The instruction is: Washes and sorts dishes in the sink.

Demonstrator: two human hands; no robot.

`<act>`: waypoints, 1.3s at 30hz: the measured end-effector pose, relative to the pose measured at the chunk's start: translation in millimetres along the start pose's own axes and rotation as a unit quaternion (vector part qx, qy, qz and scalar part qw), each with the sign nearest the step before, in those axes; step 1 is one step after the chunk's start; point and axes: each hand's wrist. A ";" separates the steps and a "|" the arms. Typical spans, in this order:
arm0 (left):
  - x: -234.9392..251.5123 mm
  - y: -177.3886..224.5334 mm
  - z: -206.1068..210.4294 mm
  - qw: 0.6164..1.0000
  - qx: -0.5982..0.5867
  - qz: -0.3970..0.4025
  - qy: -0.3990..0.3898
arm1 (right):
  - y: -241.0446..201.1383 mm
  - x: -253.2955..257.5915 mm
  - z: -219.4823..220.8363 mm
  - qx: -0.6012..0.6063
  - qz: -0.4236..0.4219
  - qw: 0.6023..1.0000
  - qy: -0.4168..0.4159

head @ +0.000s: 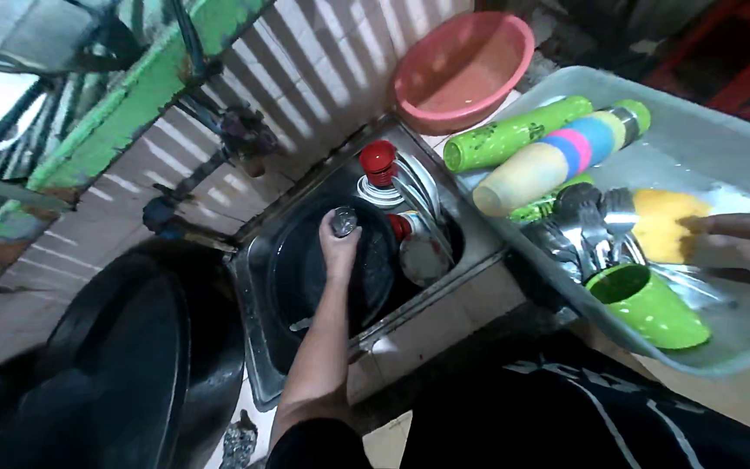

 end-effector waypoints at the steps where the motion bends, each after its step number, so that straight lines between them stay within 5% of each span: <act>1: -9.6 23.7 -4.5 1.000 -0.005 0.010 -0.009 | 1.5 -0.2 -0.5 -0.003 0.001 1.000 0.001; 6: -63.0 142.5 -3.7 0.990 -0.071 0.063 -0.105 | 38.5 11.2 21.5 -0.059 -0.056 0.995 0.061; 9: -94.5 192.4 22.5 0.947 -0.204 0.093 -0.230 | 30.0 7.8 13.8 -0.071 -0.063 0.994 0.052; 14: -129.1 230.4 100.3 0.843 -0.286 0.021 -0.455 | 23.7 5.8 5.2 -0.077 -0.079 0.994 0.011; 18: -149.5 234.6 160.3 0.816 -0.227 -0.095 -0.523 | 25.6 9.0 1.6 -0.060 -0.108 0.992 -0.013; 27: -164.7 236.2 186.4 0.789 -0.260 -0.240 -0.502 | 40.5 63.2 12.3 0.090 -0.121 0.989 -0.011; 33: -178.5 217.7 190.6 0.864 -0.327 -0.137 -0.357 | 33.3 101.4 23.8 0.069 -0.120 0.985 -0.098; 39: -182.7 206.0 197.9 0.903 -0.302 -0.082 -0.295 | 24.0 92.6 -0.8 0.195 -0.056 0.962 -0.182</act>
Point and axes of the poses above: each hand's wrist, its own x-axis towards the middle knuckle, its own z-axis out of the palm, y = z × x, and after that the axes turned 7 degrees about -x, right-handed
